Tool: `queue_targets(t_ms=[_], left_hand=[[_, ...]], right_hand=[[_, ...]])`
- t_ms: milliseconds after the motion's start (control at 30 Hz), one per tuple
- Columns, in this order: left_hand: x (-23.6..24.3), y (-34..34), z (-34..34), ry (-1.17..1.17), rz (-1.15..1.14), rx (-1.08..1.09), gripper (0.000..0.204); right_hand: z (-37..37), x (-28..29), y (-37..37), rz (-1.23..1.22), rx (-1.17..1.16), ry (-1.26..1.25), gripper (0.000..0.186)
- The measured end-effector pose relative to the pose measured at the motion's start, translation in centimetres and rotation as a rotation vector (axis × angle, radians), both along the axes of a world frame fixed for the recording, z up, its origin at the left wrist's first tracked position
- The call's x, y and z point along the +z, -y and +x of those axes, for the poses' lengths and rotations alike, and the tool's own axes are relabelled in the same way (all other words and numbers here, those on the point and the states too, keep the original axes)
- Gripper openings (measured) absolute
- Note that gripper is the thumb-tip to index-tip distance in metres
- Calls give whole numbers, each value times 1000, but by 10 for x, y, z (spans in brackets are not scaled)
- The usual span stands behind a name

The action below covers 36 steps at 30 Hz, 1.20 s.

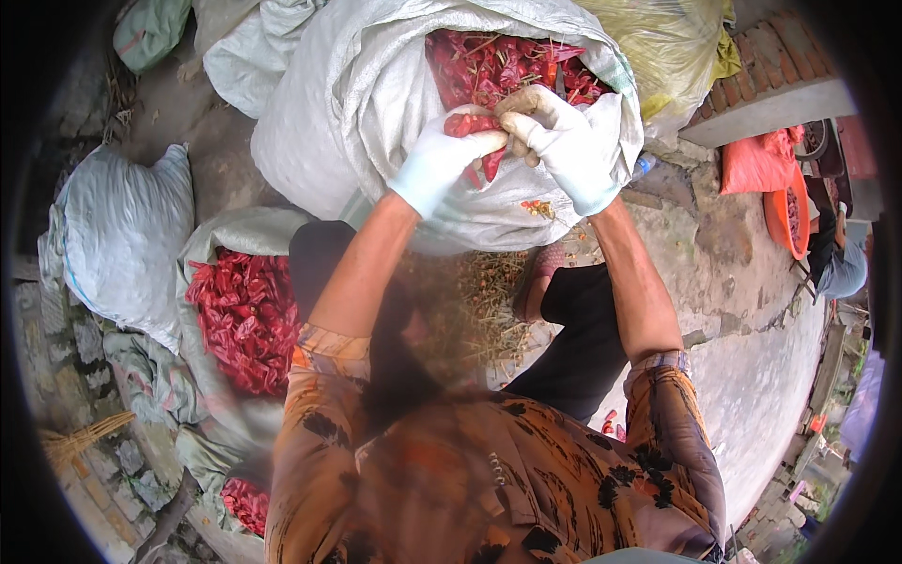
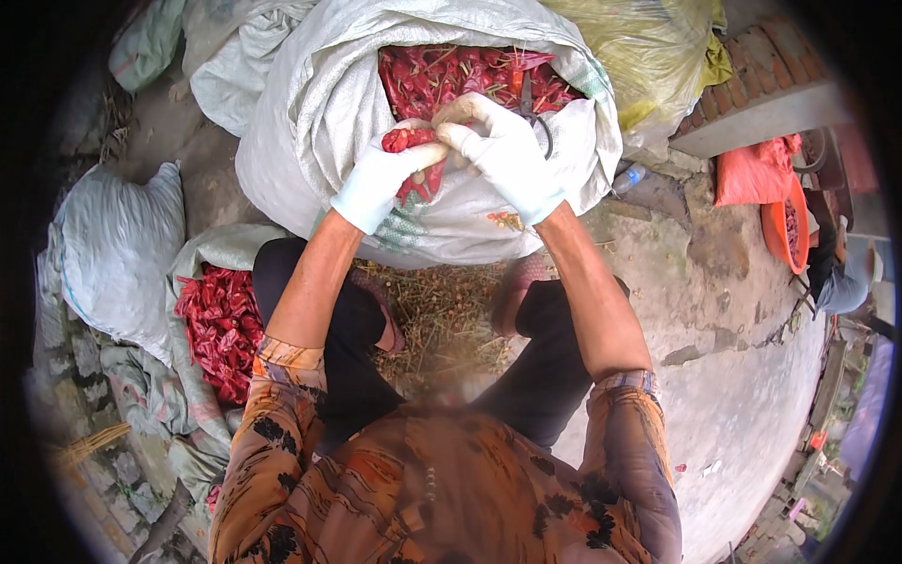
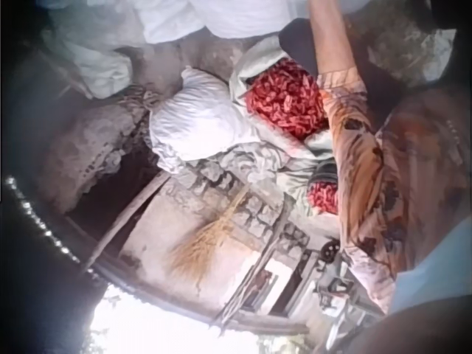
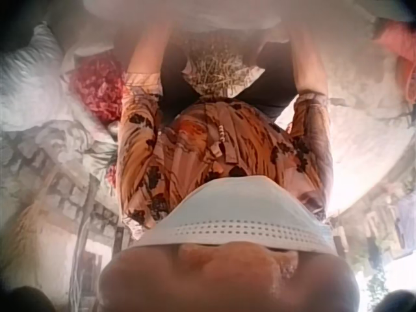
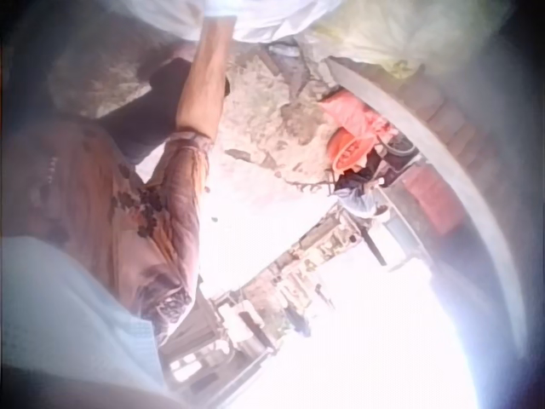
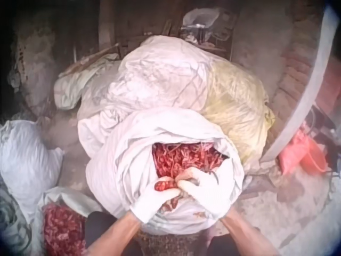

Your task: The person sits on the ground and uses scissors to trim the stems off red chili peppers. They pick peppers from a large white sack, cut the stems, and place the trimmed peppers into a nearby sack.

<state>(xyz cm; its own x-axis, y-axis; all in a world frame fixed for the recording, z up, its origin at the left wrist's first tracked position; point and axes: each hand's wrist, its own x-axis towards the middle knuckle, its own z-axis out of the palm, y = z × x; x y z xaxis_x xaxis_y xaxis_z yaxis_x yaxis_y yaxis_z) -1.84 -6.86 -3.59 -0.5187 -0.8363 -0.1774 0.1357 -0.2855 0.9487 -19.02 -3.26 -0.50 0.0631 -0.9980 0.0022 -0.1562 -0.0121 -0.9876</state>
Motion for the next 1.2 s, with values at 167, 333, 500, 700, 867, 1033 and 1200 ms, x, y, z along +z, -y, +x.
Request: queue_targets(t_ms=[167,333,500,700,867,1033,1200], left_hand=[[-5,6,4,-76,-21,-32,19],[9,3,10,-284,126,-101,19],[-1,6,21,-433,226,-174,29],[10,-3,25,-350,244,-130,23],[20,-14,19,7,-42,-29,26],[14,-19,14,89,-374,18,22],[27,-30,13,282,-588,-46,21]], right_hand=[[-6,-18,5,231,105,802,16],[-2,-24,4,318,117,1071,15],[3,-17,-2,326,186,1104,14],[7,-11,-6,231,191,872,15],[8,15,-13,-25,-113,-35,30],[-2,15,-25,63,102,-172,43],[-8,21,-31,227,191,-19,37]])
